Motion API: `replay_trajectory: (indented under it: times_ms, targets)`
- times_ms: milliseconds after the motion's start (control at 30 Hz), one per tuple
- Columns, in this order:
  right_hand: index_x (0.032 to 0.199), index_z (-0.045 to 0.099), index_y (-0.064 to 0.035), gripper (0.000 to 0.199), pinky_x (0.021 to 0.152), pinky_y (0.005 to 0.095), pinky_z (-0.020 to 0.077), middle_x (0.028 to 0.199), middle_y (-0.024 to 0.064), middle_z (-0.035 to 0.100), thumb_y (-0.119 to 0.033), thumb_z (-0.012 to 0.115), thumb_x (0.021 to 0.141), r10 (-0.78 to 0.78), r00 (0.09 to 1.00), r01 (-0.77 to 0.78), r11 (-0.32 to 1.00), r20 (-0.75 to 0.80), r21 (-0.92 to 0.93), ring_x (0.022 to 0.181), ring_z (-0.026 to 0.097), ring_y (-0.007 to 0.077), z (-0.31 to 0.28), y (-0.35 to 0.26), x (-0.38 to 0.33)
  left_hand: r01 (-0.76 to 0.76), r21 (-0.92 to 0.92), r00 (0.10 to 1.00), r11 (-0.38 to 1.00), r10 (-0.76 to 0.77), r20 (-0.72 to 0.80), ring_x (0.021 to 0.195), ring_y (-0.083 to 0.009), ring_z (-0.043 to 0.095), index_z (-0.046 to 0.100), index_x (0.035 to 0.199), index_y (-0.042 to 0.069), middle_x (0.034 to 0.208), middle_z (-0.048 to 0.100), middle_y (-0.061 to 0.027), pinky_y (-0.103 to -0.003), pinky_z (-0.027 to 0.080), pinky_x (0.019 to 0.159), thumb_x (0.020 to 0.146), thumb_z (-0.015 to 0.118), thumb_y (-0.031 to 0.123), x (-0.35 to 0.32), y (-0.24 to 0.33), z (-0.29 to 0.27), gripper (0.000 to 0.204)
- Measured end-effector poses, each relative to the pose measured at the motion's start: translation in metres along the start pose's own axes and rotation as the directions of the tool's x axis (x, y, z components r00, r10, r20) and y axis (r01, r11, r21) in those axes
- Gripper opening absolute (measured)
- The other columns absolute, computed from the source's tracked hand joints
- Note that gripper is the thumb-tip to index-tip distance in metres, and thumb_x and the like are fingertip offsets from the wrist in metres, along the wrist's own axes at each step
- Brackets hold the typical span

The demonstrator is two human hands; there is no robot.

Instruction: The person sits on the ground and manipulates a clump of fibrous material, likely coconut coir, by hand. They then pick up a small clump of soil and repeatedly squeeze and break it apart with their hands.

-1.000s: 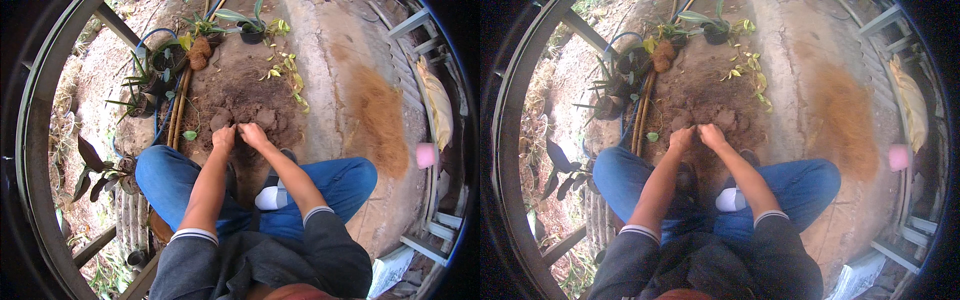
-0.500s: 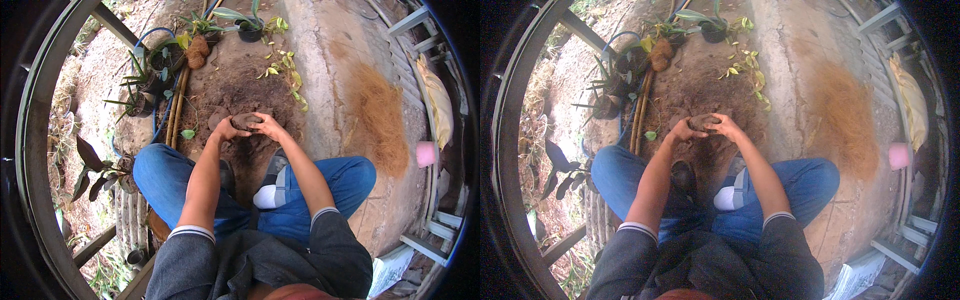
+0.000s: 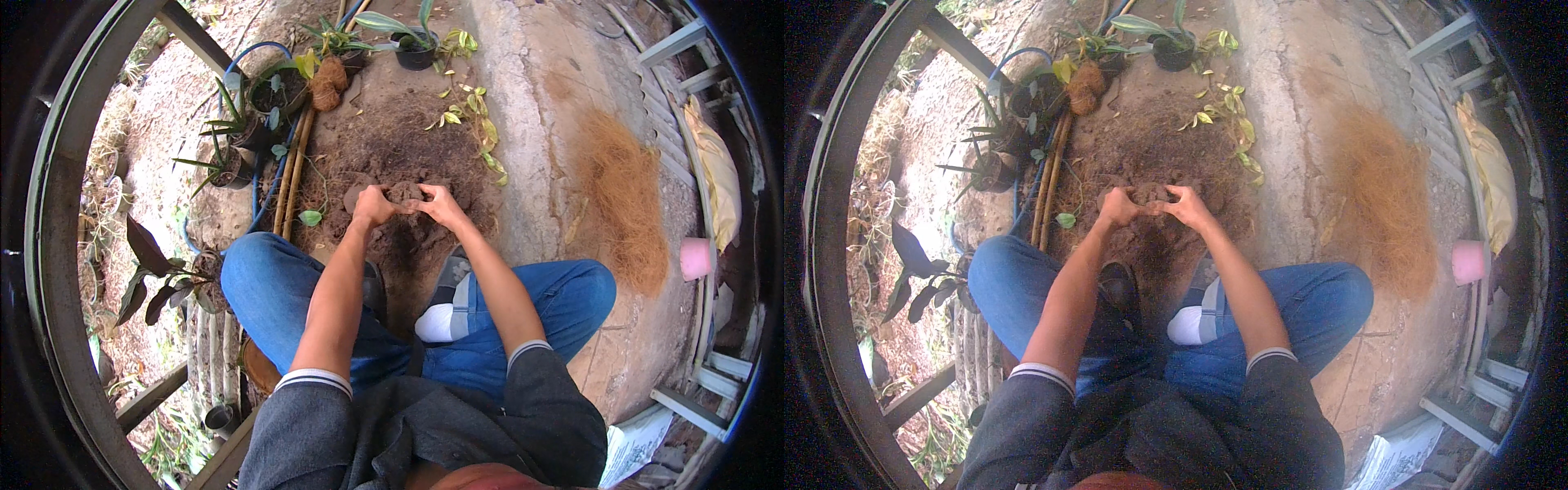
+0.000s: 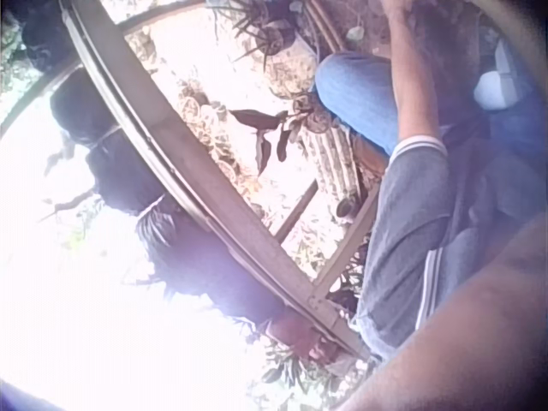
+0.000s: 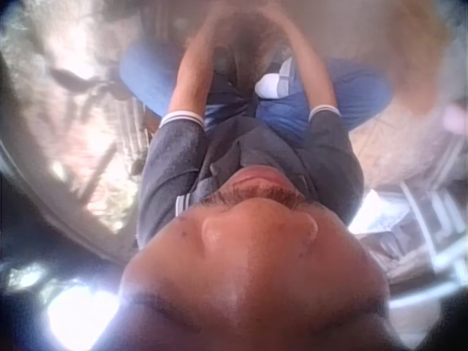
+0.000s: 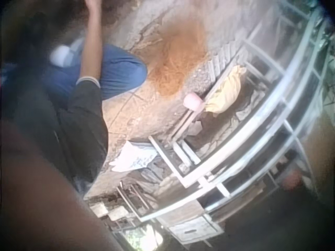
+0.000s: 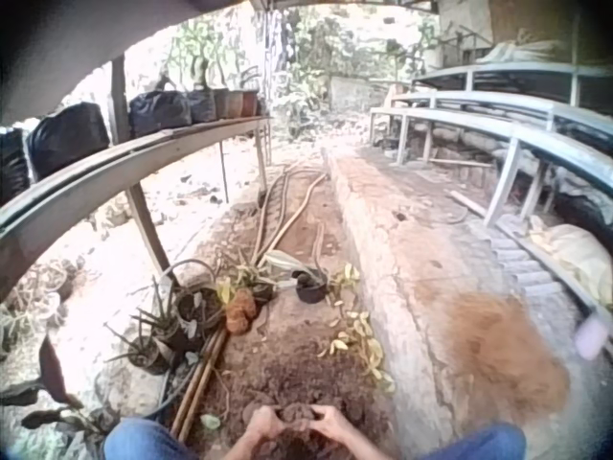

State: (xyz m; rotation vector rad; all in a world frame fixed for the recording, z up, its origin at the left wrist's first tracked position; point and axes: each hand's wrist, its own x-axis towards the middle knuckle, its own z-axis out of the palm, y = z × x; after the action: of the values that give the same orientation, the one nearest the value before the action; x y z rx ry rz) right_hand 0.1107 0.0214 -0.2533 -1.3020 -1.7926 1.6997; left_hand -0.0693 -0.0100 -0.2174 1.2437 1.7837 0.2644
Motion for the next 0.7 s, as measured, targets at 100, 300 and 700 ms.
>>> replay_trajectory:
  times_ms: [100,300,700]
  targets:
    - [0.114,0.056,0.0045,0.056,0.079,0.0316,0.0461,0.098,0.0104,0.064,-0.032,0.073,0.075,0.029,0.999,-0.03,0.999,0.018,0.042,0.089,0.059,0.0157,-0.008,0.0,-0.005,-0.055,0.037,0.998,0.998,0.055,-0.003,0.101,-0.0284,0.059,0.057,0.116,0.003,0.107,0.062,-0.0175,-0.039,0.047,0.087,0.049,0.085,0.04,0.002,-0.004,0.005,0.081]
    - [0.115,0.054,0.005,0.059,0.076,0.0321,0.0469,0.098,0.0112,0.063,-0.032,0.073,0.074,0.079,0.996,-0.076,0.995,-0.035,0.062,0.089,0.06,0.0172,-0.006,0.015,-0.002,-0.125,0.002,0.986,0.992,0.124,0.116,0.098,-0.0283,0.06,0.059,0.114,0.007,0.103,0.064,-0.0158,-0.038,0.047,0.085,0.049,0.085,0.039,0.017,-0.024,0.01,0.077]
    - [0.134,0.032,0.0041,0.076,0.087,0.0363,0.0403,0.13,0.0122,0.043,-0.031,0.07,0.078,0.334,0.942,-0.303,0.864,-0.008,0.402,0.119,0.041,0.0208,-0.014,0.027,0.0,-0.06,-0.04,0.986,0.997,0.065,0.153,0.103,-0.0257,0.058,0.052,0.123,0.004,0.113,0.06,-0.0165,-0.036,0.047,0.085,0.051,0.086,0.036,0.025,-0.034,0.004,0.086]
